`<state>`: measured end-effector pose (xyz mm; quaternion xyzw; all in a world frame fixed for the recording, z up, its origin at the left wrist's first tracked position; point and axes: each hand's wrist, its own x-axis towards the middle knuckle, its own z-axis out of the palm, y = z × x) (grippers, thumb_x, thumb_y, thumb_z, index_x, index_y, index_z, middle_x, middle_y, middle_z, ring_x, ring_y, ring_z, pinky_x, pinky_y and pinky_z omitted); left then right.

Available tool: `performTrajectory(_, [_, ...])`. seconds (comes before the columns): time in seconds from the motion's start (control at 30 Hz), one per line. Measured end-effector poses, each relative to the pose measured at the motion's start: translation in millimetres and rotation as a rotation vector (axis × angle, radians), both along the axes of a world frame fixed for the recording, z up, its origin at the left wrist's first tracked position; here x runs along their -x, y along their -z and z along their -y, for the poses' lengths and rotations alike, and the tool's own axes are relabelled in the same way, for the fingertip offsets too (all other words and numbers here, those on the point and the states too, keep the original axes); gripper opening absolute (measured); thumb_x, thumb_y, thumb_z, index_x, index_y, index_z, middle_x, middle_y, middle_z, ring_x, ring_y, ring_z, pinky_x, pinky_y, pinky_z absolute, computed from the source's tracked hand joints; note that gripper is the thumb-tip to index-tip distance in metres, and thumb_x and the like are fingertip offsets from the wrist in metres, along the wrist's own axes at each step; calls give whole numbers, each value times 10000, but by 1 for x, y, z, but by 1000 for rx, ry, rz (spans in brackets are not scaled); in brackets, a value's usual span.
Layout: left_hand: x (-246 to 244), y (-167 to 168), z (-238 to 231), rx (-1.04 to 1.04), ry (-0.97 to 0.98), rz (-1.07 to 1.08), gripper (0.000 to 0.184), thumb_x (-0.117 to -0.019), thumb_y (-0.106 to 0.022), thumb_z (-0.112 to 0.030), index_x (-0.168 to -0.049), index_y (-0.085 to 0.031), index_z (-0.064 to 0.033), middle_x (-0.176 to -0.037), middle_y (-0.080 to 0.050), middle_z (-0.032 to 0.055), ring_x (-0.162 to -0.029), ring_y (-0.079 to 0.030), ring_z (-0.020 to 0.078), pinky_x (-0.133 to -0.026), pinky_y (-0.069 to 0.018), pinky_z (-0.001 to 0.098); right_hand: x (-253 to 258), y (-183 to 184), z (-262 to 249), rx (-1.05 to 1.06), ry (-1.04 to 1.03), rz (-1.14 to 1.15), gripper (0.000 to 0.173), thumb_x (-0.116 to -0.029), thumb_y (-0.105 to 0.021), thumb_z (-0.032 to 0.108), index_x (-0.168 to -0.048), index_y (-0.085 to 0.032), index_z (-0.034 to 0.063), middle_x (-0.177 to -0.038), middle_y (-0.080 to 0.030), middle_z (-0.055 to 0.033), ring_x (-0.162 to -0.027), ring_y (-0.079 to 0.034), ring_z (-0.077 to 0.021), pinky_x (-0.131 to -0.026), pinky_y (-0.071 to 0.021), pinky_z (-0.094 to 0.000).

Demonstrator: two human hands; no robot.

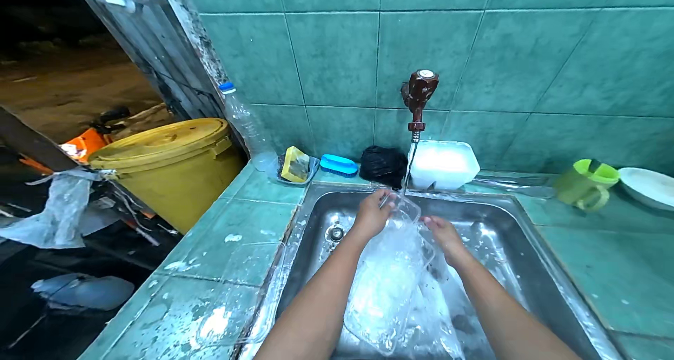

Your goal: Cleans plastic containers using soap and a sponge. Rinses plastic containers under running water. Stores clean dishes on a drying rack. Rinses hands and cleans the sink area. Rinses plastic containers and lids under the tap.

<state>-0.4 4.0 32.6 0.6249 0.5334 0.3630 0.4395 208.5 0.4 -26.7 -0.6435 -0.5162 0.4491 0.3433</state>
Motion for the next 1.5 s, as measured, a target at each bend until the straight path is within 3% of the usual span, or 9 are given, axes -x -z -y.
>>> performTrajectory(0.13, [-5,-16,6,-431,109,95,221,-1029,-573,-41,-1217,-681,-2,-1194,-709,114,-1099,-676,158,-1016,-529,369,19,-37,2,33,70,-491,377,-1139,-326,216,-1409,-486,7,-1147,-655,-175,-919,-710,-262,-790,-604,-412])
performTrajectory(0.33, [-3,-23,4,-599,219,-210,355,-936,-602,83,-1248,-699,-56,-1338,-664,129,-1241,-636,249,-1076,-500,474,34,-71,-11,-26,79,-886,382,-1117,-311,181,-1405,-513,33,-1083,-695,-110,-917,-706,-191,-845,-590,-364])
performTrajectory(0.43, [-5,-13,4,-619,207,-536,602,-925,-584,101,-1435,-619,-215,-1487,-572,94,-1438,-461,326,-1170,-332,614,37,-75,-18,-42,-29,-751,413,-1099,-352,85,-1504,-434,88,-1160,-673,-82,-948,-679,-144,-850,-568,-327])
performTrajectory(0.6, [-7,13,-3,-856,53,-727,647,-885,-649,97,-1409,-644,-282,-1499,-564,99,-1451,-415,438,-1147,-237,742,29,-49,-17,-29,-63,-433,397,-1100,-369,59,-1488,-446,72,-1242,-649,-142,-999,-674,-197,-872,-557,-386])
performTrajectory(0.73, [-9,19,-4,-807,117,-820,681,-887,-664,73,-1434,-614,-329,-1524,-538,98,-1481,-364,438,-1177,-198,721,10,-13,-17,-67,-220,259,334,-1062,-517,90,-1373,-591,-8,-1314,-641,-225,-1214,-628,-328,-1056,-484,-494])
performTrajectory(0.93, [-24,-8,6,-527,-23,-257,449,-1002,-499,59,-1375,-662,-130,-1315,-690,110,-1182,-675,266,-1033,-523,490,-10,29,-10,237,-334,487,595,-983,-683,235,-1499,-478,20,-1380,-587,-256,-1261,-589,-369,-1090,-444,-516])
performTrajectory(1.17, [-16,-32,0,-24,-63,429,288,-1061,-531,-87,-1326,-620,-20,-1240,-651,148,-966,-666,169,-871,-553,344,-4,15,1,274,-147,53,307,-1050,-537,56,-1346,-538,-27,-1055,-604,-158,-757,-629,-164,-711,-559,-321])
performTrajectory(1.33, [-16,-32,-6,25,-27,549,298,-1084,-492,-133,-1347,-607,-53,-1242,-663,113,-1007,-659,159,-849,-542,325,1,-2,4,279,-72,-81,236,-1063,-519,63,-1284,-574,1,-879,-667,-67,-638,-607,-94,-595,-513,-249])
performTrajectory(1.5, [-11,-44,-7,83,-17,642,383,-1107,-432,-152,-1483,-495,-120,-1279,-659,142,-1044,-693,248,-845,-579,410,9,-4,1,217,-1,-179,292,-1036,-502,-11,-1321,-566,-22,-978,-642,-126,-750,-606,-147,-679,-525,-302])
